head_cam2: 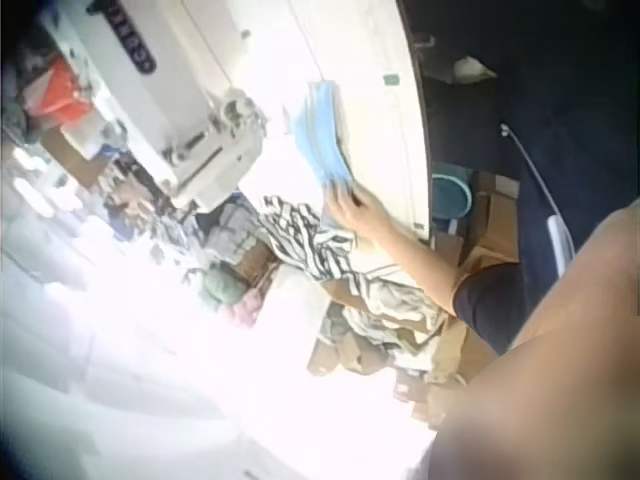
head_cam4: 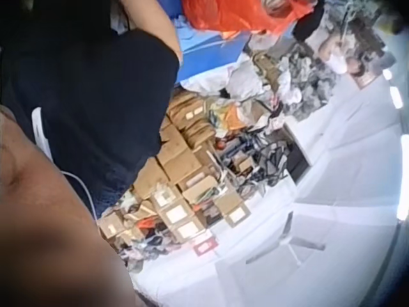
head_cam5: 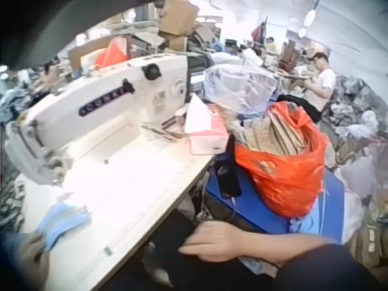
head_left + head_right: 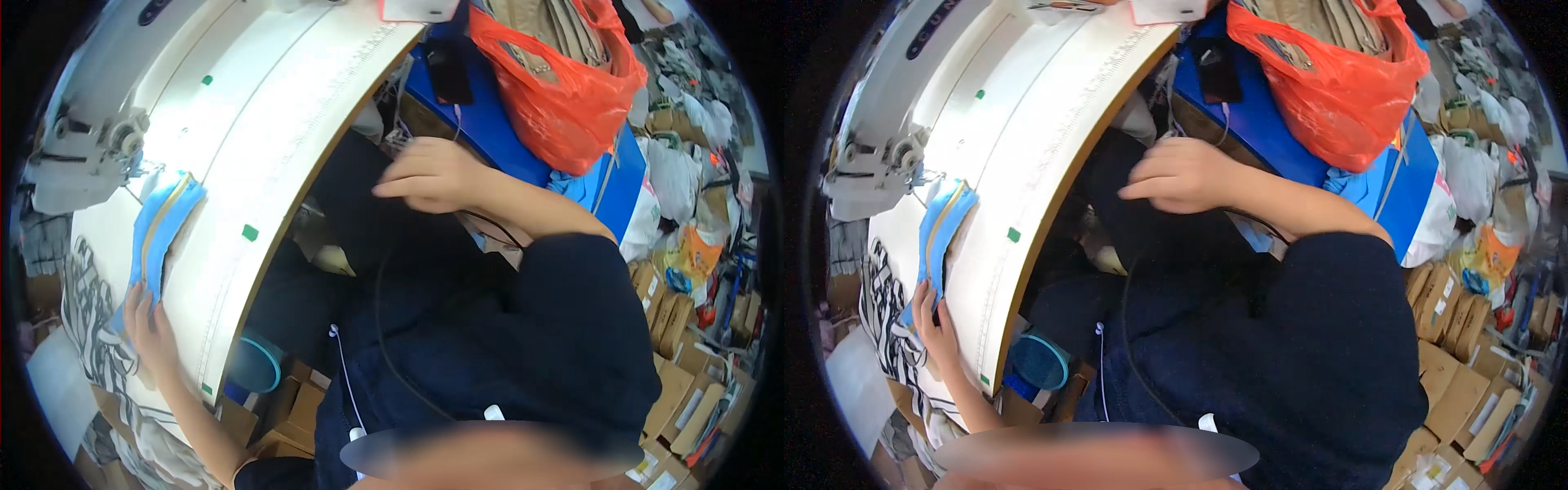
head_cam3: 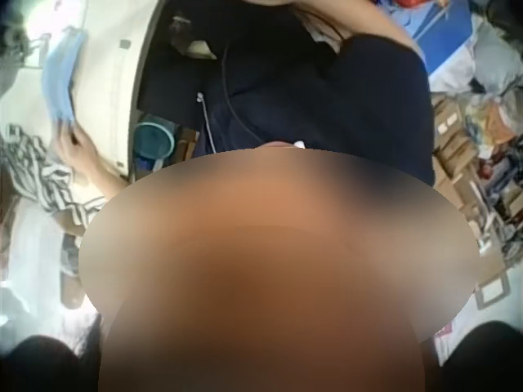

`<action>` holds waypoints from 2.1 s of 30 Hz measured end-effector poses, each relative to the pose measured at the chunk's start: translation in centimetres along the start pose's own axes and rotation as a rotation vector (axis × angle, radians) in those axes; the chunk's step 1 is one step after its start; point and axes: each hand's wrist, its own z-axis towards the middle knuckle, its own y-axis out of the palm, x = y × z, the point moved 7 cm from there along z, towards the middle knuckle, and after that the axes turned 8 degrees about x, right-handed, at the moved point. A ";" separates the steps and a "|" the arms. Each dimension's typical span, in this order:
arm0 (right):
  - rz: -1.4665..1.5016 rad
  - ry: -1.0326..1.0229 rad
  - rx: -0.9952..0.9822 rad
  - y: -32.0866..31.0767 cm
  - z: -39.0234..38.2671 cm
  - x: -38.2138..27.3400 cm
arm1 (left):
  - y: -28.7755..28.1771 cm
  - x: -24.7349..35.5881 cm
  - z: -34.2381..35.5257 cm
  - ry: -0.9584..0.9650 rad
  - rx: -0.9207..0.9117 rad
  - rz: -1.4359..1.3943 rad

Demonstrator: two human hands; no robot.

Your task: Using an industrial sewing machine to assemble fabric and padded components for bags or straps.

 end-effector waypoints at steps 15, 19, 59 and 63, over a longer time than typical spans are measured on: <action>-0.386 1.597 -0.471 -21.7 -39.0 -5.2 | -1.5 1.0 -0.4 0.281 0.244 0.003; -0.310 1.866 -0.323 -22.0 -42.0 -3.6 | -1.7 0.9 -0.7 0.286 0.243 0.024; 1.111 1.041 -0.700 6.1 8.8 1.2 | 4.0 20.5 6.3 -0.282 -0.224 -1.401; 1.101 0.764 -0.635 8.9 13.1 -0.9 | 4.6 17.6 5.5 -0.468 -0.231 -1.114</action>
